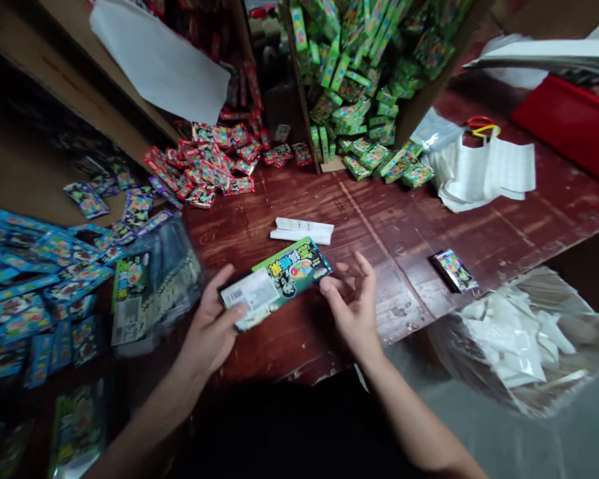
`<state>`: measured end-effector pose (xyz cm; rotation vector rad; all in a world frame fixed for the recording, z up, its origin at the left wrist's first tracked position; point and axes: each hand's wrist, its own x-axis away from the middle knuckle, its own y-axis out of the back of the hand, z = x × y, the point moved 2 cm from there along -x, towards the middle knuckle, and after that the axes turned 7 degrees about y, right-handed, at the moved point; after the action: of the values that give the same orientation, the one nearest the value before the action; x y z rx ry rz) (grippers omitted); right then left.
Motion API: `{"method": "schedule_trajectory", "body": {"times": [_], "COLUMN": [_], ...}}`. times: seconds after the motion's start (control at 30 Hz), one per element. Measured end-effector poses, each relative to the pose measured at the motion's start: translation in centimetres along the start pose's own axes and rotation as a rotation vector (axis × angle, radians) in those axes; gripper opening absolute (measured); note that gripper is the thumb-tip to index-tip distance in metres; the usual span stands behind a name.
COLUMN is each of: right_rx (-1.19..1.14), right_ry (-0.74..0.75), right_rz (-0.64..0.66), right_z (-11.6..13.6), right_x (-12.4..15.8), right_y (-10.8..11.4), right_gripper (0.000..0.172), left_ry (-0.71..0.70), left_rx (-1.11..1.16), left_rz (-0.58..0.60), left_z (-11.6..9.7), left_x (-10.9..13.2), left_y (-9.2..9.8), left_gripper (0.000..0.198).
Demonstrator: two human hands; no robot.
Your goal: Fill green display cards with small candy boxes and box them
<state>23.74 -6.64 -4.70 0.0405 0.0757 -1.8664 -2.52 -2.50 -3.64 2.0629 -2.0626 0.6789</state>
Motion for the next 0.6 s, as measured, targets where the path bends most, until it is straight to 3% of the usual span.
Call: {"method": "schedule_trajectory", "body": {"times": [0.1, 0.2, 0.27, 0.33, 0.4, 0.5, 0.6], "right_rx": [0.024, 0.084, 0.106, 0.12, 0.124, 0.083, -0.019], "right_ry": [0.06, 0.112, 0.145, 0.171, 0.186, 0.164, 0.07], "right_rz": [-0.022, 0.153, 0.199, 0.161, 0.137, 0.258, 0.39], "right_z": [0.4, 1.3, 1.6, 1.5, 1.1, 0.1, -0.8], "right_x": [-0.6, -0.9, -0.4, 0.2, 0.8, 1.2, 1.3], "right_y": [-0.1, -0.1, -0.1, -0.2, -0.2, 0.0, 0.4], "right_gripper": [0.071, 0.074, 0.081, 0.084, 0.084, 0.084, 0.085], "left_ry": [0.074, 0.047, 0.004, -0.029, -0.018, 0.031, 0.033], "left_rx": [-0.134, -0.338, -0.347, -0.304, -0.294, -0.324, -0.354], "left_rz": [0.134, 0.247, 0.277, 0.317, 0.403, 0.504, 0.535], "left_z": [2.8, 3.8, 3.7, 3.3, 3.0, 3.0, 2.7], "left_x": [2.7, 3.9, 3.8, 3.6, 3.3, 2.9, 2.2], "left_y": [-0.9, -2.1, -3.1, -4.0, -4.6, -4.5, -3.9], "left_gripper": [0.051, 0.031, 0.044, 0.069, 0.082, 0.078, 0.055]}}
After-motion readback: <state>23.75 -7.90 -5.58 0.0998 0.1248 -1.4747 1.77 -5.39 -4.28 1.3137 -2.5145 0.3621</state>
